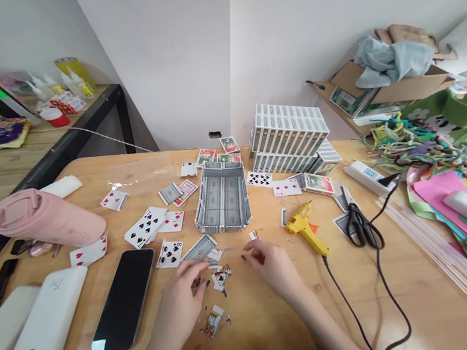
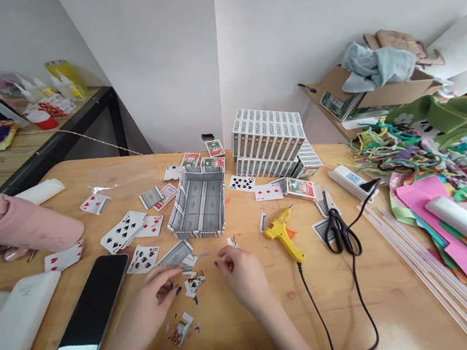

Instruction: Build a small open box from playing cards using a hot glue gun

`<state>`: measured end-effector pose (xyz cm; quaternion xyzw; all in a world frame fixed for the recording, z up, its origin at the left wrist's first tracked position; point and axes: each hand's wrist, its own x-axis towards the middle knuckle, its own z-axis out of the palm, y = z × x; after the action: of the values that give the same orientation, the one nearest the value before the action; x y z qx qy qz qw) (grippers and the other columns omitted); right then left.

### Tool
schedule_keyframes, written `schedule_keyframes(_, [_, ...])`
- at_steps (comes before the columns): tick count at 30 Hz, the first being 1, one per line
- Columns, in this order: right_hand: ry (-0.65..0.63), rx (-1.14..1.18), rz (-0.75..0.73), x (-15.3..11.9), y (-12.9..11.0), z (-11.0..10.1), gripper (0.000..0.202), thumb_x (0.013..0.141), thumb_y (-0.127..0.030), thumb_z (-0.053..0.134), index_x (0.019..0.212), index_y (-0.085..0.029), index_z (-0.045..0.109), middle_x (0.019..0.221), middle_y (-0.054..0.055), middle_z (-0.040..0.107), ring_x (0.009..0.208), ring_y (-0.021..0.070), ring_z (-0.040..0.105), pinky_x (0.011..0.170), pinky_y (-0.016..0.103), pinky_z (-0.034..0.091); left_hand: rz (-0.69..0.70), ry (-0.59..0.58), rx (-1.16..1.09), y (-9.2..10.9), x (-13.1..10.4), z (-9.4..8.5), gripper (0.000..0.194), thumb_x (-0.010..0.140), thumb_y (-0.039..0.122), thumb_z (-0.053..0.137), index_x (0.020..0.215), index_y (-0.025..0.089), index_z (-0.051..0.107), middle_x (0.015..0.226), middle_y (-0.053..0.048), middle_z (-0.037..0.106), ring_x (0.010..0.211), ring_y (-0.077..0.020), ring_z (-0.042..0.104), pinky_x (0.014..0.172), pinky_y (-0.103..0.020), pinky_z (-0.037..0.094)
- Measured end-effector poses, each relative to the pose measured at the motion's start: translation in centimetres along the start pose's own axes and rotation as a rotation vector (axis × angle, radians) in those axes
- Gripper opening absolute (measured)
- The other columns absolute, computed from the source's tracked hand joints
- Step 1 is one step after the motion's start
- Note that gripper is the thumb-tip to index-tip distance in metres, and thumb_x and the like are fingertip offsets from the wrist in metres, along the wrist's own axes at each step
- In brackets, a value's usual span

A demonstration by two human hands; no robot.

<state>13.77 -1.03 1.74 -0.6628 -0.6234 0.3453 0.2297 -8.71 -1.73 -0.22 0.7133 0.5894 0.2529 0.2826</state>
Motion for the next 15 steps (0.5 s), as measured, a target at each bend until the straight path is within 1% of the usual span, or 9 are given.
schedule_keyframes(1, [-0.05, 0.007, -0.074, -0.2, -0.5, 0.6, 0.015, 0.082, -0.017, 0.059, 0.093, -0.022, 0.068, 0.079, 0.002, 0.068, 0.068, 0.0148, 0.064, 0.065, 0.023, 0.047, 0.016, 0.014, 0.024, -0.1, 0.0, 0.2, 0.03, 0.076, 0.016, 0.052, 0.099, 0.025, 0.07, 0.1, -0.005, 0.067, 0.082, -0.0207, 0.068, 0.07, -0.034, 0.058])
schedule_keyframes(3, [-0.137, -0.024, -0.194, -0.3, -1.6, 1.8, 0.024, 0.08, -0.018, 0.065, 0.103, -0.023, 0.068, 0.1, 0.005, 0.067, 0.085, 0.0168, 0.066, 0.076, 0.025, 0.05, 0.044, 0.048, 0.061, -0.1, 0.3, 0.4, 0.033, 0.075, 0.017, 0.055, 0.104, 0.025, 0.07, 0.1, -0.007, 0.066, 0.091, -0.0234, 0.066, 0.074, -0.036, 0.058])
schedule_keyframes(5, [-0.166, -0.119, -0.223, 0.1, -2.5, 2.9, 0.041, 0.077, -0.024, 0.07, 0.117, -0.02, 0.062, 0.112, 0.01, 0.063, 0.098, 0.0232, 0.064, 0.081, 0.031, 0.051, 0.051, 0.078, 0.077, -0.2, 0.8, 0.6, 0.037, 0.076, 0.017, 0.054, 0.11, 0.024, 0.068, 0.1, -0.008, 0.065, 0.087, -0.0225, 0.067, 0.072, -0.035, 0.058])
schedule_keyframes(7, [-0.153, -0.195, -0.191, 0.8, -3.2, 3.7, 0.051, 0.077, -0.03, 0.07, 0.125, -0.016, 0.056, 0.115, 0.014, 0.06, 0.1, 0.0269, 0.064, 0.08, 0.036, 0.052, 0.051, 0.085, 0.069, -0.2, 1.2, 0.6, 0.038, 0.078, 0.016, 0.051, 0.114, 0.022, 0.065, 0.104, -0.009, 0.064, 0.075, -0.019, 0.066, 0.068, -0.034, 0.058])
schedule_keyframes(9, [-0.132, -0.239, -0.136, 1.7, -3.8, 4.2, 0.047, 0.079, -0.031, 0.069, 0.121, -0.015, 0.057, 0.115, 0.014, 0.059, 0.098, 0.0277, 0.064, 0.078, 0.037, 0.052, 0.048, 0.084, 0.05, -0.1, 1.6, 0.4, 0.038, 0.081, 0.016, 0.047, 0.114, 0.02, 0.064, 0.107, -0.01, 0.064, 0.07, -0.0172, 0.066, 0.068, -0.034, 0.059])
schedule_keyframes(10, [-0.126, -0.253, -0.114, 2.2, -3.9, 4.3, 0.042, 0.079, -0.03, 0.068, 0.117, -0.015, 0.059, 0.114, 0.014, 0.06, 0.097, 0.0275, 0.064, 0.078, 0.036, 0.052, 0.045, 0.091, 0.045, -0.1, 1.7, 0.4, 0.037, 0.082, 0.016, 0.046, 0.113, 0.018, 0.065, 0.107, -0.011, 0.064, 0.072, -0.0178, 0.067, 0.07, -0.035, 0.059])
schedule_keyframes(13, [-0.121, -0.245, -0.055, 3.1, -4.2, 4.5, 0.027, 0.078, -0.022, 0.067, 0.104, -0.015, 0.064, 0.108, 0.013, 0.063, 0.094, 0.0262, 0.065, 0.077, 0.034, 0.05, 0.034, 0.132, 0.053, -0.3, 1.8, 0.3, 0.035, 0.081, 0.014, 0.045, 0.11, 0.017, 0.066, 0.109, -0.012, 0.064, 0.088, -0.0223, 0.067, 0.078, -0.039, 0.058])
schedule_keyframes(15, [-0.116, -0.208, -0.012, 3.4, -4.1, 4.6, 0.02, 0.077, -0.017, 0.067, 0.097, -0.015, 0.066, 0.104, 0.013, 0.065, 0.089, 0.0248, 0.065, 0.075, 0.032, 0.048, 0.029, 0.159, 0.058, -0.5, 1.8, 0.3, 0.034, 0.081, 0.014, 0.046, 0.108, 0.018, 0.066, 0.11, -0.012, 0.065, 0.095, -0.0235, 0.066, 0.082, -0.04, 0.057])
